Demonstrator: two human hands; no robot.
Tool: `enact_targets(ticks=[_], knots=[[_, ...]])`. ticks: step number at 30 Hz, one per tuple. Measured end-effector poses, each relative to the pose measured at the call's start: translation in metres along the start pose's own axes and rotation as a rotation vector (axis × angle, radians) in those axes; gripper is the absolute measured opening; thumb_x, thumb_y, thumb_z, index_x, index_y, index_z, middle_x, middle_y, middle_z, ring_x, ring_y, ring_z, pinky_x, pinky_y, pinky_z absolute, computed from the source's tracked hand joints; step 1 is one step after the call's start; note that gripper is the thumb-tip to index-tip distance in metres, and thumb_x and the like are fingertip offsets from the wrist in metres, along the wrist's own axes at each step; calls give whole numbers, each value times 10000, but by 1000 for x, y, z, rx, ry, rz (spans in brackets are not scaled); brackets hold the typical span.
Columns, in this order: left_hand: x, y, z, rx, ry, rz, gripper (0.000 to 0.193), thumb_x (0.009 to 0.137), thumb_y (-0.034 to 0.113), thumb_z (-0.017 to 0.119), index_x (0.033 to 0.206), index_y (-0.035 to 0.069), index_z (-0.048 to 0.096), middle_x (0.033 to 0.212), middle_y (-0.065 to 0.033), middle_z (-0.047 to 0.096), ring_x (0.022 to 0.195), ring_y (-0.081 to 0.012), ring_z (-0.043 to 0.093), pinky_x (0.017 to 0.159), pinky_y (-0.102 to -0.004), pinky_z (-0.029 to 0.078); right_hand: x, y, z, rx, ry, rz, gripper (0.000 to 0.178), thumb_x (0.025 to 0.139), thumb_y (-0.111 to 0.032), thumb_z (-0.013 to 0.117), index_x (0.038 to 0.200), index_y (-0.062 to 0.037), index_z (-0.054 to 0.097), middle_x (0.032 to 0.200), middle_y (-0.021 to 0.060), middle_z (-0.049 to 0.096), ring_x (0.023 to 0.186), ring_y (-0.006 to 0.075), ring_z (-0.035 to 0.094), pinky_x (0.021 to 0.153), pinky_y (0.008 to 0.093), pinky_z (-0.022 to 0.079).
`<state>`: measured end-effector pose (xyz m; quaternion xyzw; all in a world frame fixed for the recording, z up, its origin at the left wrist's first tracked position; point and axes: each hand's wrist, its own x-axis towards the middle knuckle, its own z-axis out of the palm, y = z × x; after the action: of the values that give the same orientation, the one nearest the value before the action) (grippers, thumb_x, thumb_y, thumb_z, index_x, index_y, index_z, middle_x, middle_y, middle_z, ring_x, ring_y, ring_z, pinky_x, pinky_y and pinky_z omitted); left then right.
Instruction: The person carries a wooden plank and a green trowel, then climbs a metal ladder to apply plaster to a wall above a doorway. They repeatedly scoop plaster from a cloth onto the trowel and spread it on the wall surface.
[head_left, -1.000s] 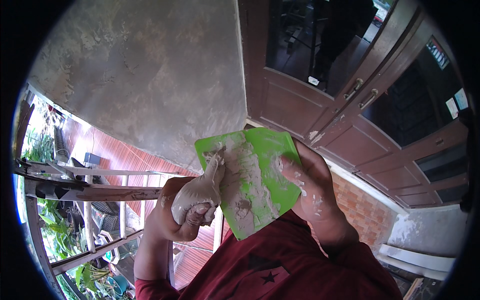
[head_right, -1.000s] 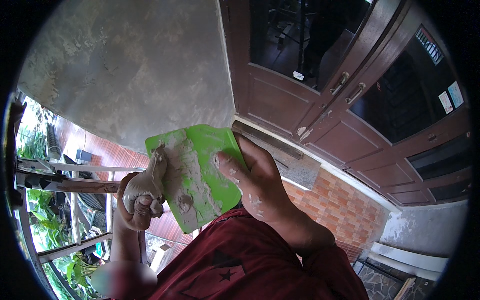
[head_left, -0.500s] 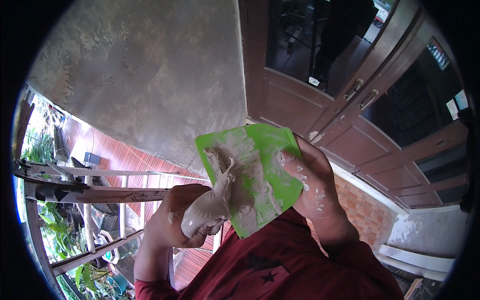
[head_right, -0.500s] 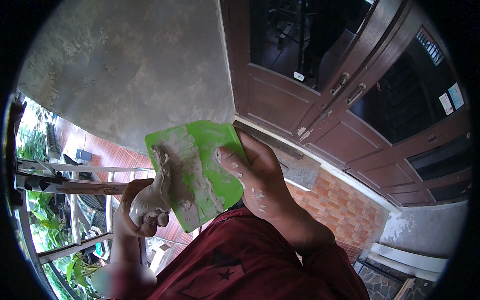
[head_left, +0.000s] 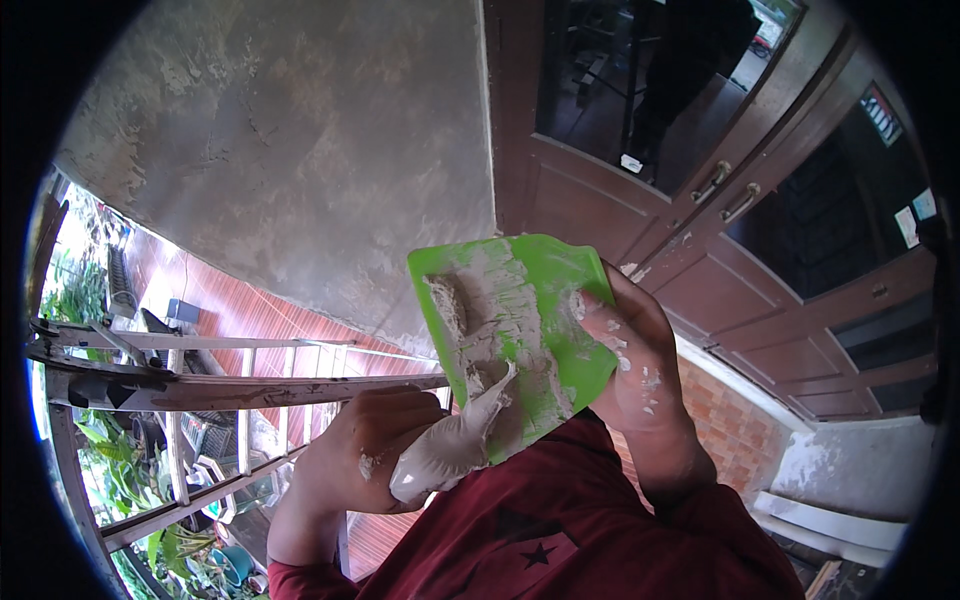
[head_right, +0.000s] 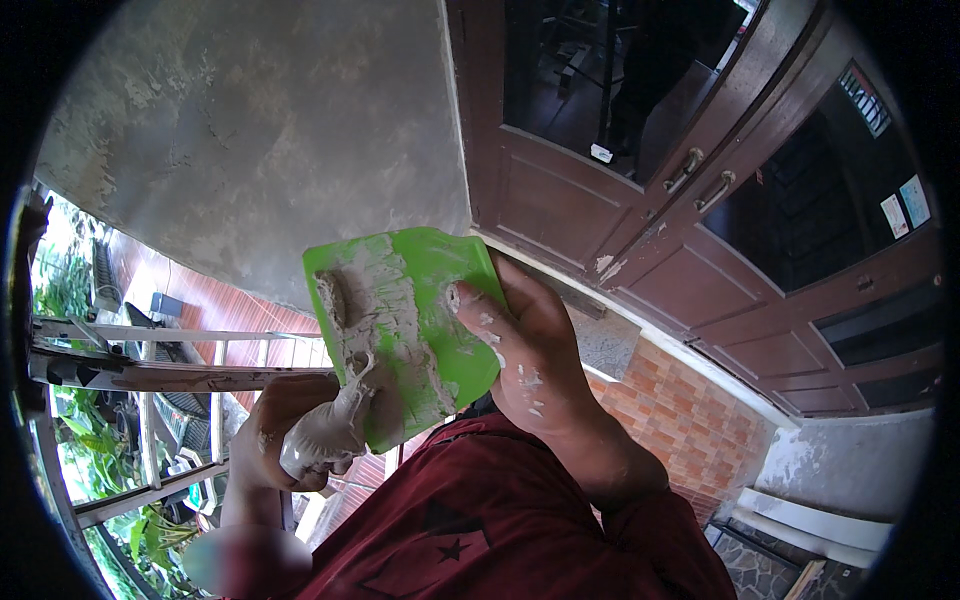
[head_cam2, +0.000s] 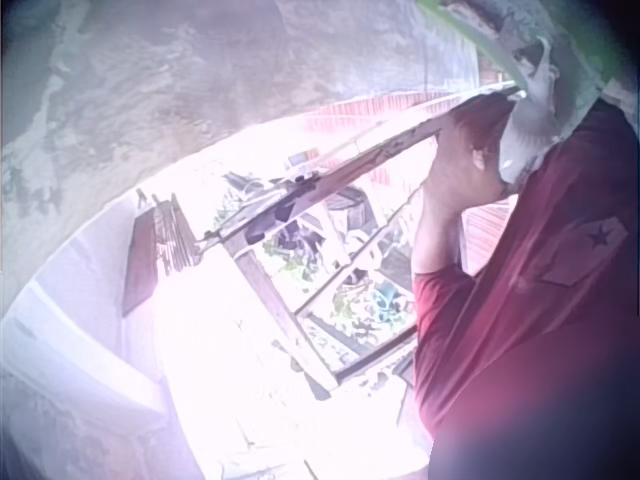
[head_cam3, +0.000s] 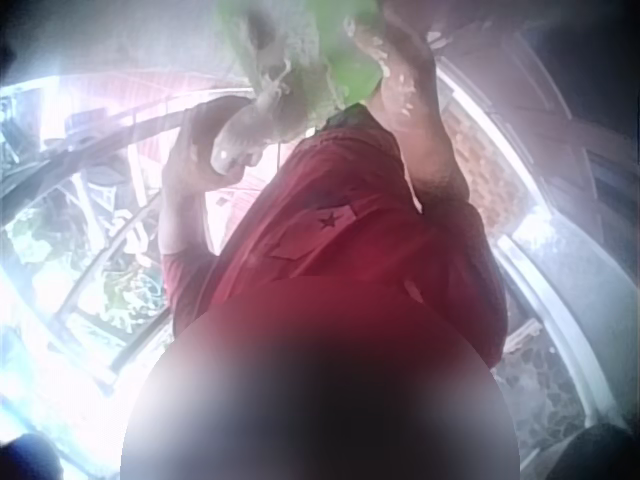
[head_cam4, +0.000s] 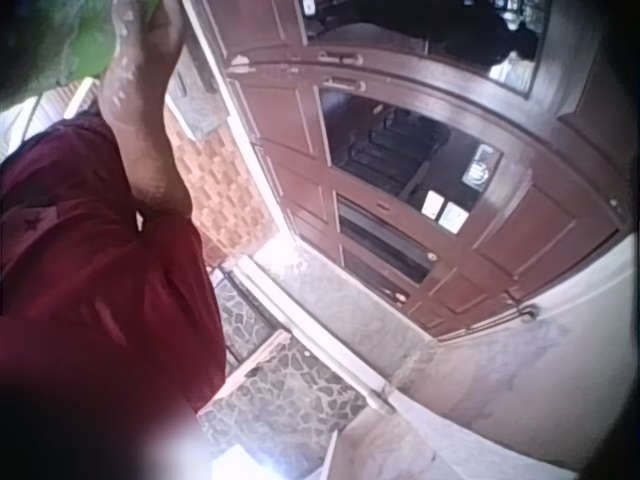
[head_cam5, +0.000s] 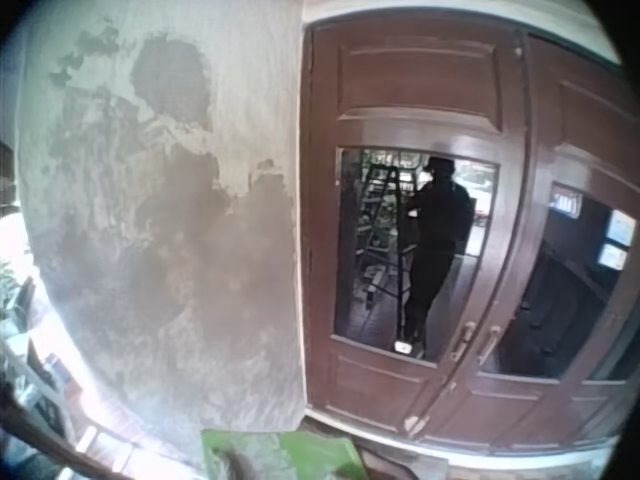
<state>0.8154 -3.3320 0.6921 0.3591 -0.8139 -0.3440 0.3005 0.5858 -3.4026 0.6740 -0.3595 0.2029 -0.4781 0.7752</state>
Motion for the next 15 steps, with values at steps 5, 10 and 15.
enact_targets(ticks=[5, 10, 15], knots=[[4, 2, 2, 20, 40, 120, 247, 614, 119, 743, 798, 8, 621, 695, -101, 586, 574, -263, 566, 505, -366, 437, 3, 0, -2, -13, 52, 3, 398, 907, -96, 504, 1274, 49, 456, 1092, 65, 576, 983, 111, 552, 864, 272, 438], [0, 2, 1, 51, -81, 55, 405, 656, 346, 709, 840, -12, 656, 802, -163, 644, 680, -333, 636, 624, -380, 502, 6, 2, -2, 22, 51, -13, 392, 907, -93, 498, 1269, 51, 460, 1107, 75, 577, 996, 123, 563, 872, 283, 444], [1, -5, -2, -49, -93, 68, 359, 714, 343, 670, 812, -3, 660, 764, -150, 634, 623, -316, 619, 569, -382, 487, 8, 2, -4, 73, 7, 13, 394, 911, -109, 510, 1266, 52, 461, 1113, 86, 577, 1008, 136, 568, 875, 286, 445]])
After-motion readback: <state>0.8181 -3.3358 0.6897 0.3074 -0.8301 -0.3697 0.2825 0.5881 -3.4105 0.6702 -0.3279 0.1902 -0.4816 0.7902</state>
